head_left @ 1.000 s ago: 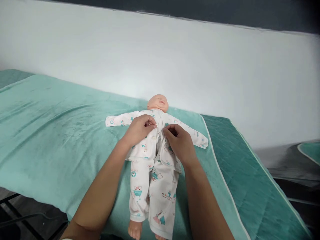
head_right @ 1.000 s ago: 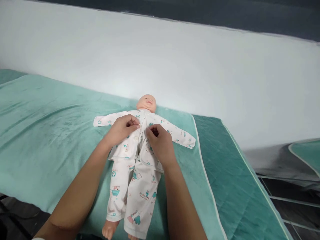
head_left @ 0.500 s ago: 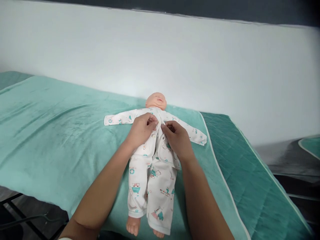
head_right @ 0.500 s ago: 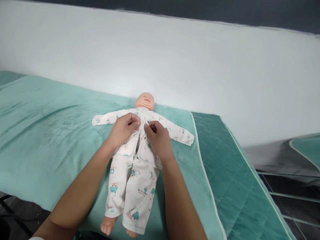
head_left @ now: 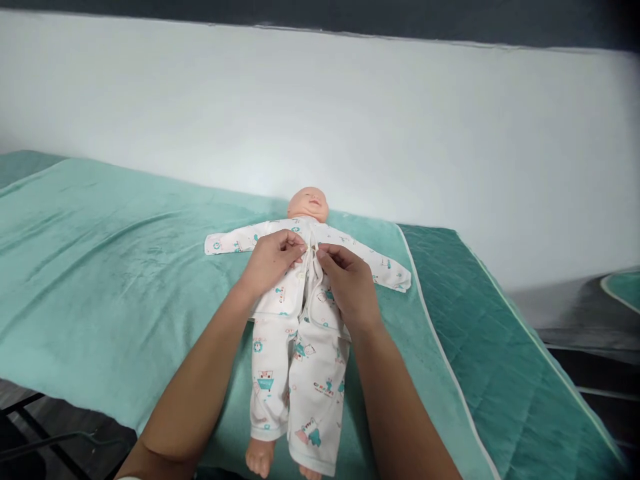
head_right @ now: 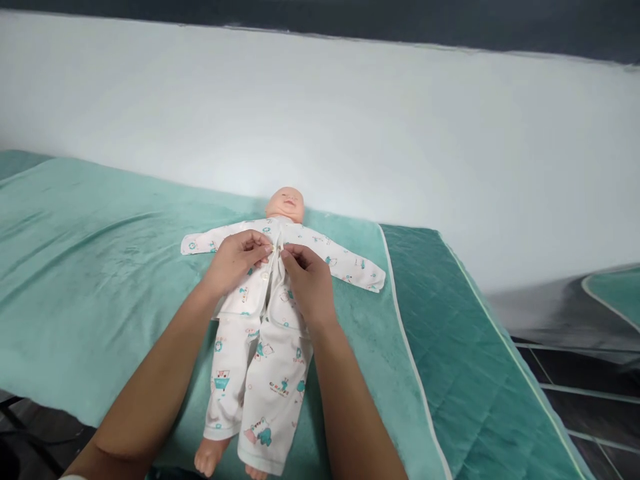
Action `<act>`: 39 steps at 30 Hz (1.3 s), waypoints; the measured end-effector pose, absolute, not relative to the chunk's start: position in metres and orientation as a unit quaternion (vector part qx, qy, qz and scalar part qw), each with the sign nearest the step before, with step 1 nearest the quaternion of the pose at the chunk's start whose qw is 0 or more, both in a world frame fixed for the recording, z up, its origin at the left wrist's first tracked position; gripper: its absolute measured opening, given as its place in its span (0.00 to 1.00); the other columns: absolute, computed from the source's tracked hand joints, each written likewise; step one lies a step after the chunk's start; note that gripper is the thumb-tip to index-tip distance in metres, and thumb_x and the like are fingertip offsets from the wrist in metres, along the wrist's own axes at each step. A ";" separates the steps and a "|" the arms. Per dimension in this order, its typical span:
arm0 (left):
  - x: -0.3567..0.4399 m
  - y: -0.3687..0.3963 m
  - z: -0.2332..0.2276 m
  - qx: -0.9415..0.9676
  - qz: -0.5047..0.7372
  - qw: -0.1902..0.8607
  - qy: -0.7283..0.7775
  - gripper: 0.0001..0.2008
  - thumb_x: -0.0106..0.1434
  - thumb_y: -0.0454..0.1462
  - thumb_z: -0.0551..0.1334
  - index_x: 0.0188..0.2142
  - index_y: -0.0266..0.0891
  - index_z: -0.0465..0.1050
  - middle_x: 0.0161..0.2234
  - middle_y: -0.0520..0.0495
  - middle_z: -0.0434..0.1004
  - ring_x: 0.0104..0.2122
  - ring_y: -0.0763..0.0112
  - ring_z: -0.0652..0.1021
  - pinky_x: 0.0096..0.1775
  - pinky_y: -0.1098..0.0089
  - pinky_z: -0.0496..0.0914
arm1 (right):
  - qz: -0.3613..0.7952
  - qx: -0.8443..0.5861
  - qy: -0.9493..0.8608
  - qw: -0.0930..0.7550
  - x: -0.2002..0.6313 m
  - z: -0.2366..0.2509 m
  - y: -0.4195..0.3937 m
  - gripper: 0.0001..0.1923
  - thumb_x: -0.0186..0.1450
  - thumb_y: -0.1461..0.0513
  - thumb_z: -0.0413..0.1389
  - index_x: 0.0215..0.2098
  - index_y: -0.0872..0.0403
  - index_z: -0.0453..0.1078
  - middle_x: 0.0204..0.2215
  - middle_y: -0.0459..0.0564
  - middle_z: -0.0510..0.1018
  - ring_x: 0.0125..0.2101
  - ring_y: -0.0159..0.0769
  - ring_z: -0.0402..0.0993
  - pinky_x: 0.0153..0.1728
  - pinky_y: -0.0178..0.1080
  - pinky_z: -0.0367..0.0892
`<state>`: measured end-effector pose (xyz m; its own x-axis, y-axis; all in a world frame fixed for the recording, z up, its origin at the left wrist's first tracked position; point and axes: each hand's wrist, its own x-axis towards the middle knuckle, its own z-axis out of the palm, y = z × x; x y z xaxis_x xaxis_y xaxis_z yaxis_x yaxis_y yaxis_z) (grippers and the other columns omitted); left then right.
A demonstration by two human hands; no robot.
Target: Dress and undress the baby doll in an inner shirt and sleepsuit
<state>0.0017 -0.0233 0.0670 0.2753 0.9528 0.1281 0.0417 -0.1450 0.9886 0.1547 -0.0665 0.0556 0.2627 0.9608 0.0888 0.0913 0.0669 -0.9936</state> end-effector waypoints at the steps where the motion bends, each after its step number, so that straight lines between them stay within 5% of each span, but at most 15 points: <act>1: 0.003 -0.023 0.066 0.617 0.446 0.504 0.409 0.07 0.60 0.40 0.64 0.33 0.37 0.74 0.25 0.52 0.72 0.26 0.75 0.72 0.31 0.73 0.67 | 0.389 -0.559 -0.464 0.567 0.155 0.054 -0.066 0.14 0.61 0.53 0.62 0.40 0.52 0.79 0.35 0.47 0.81 0.36 0.36 0.74 0.41 0.39 0.67; 13: 0.009 -0.022 0.058 0.616 0.467 0.472 0.425 0.07 0.57 0.39 0.65 0.29 0.37 0.77 0.24 0.51 0.74 0.25 0.76 0.71 0.28 0.73 0.63 | 0.420 -0.529 -0.511 0.532 0.156 0.054 -0.068 0.16 0.59 0.54 0.63 0.43 0.53 0.73 0.30 0.44 0.75 0.28 0.30 0.67 0.30 0.34 0.63; 23: 0.005 -0.021 0.062 0.589 0.459 0.531 0.400 0.08 0.53 0.39 0.69 0.28 0.35 0.76 0.28 0.48 0.78 0.28 0.73 0.76 0.33 0.72 0.68 | 0.331 -0.589 -0.560 0.479 0.148 0.058 -0.070 0.16 0.58 0.56 0.63 0.43 0.50 0.68 0.29 0.42 0.75 0.28 0.32 0.68 0.33 0.37 0.65; 39: 0.006 -0.027 0.064 0.637 0.448 0.474 0.411 0.08 0.58 0.39 0.66 0.35 0.39 0.72 0.33 0.50 0.76 0.33 0.73 0.76 0.37 0.72 0.69 | 0.264 -0.621 -0.596 0.436 0.141 0.063 -0.075 0.15 0.61 0.58 0.57 0.47 0.48 0.66 0.28 0.42 0.77 0.29 0.35 0.72 0.32 0.38 0.64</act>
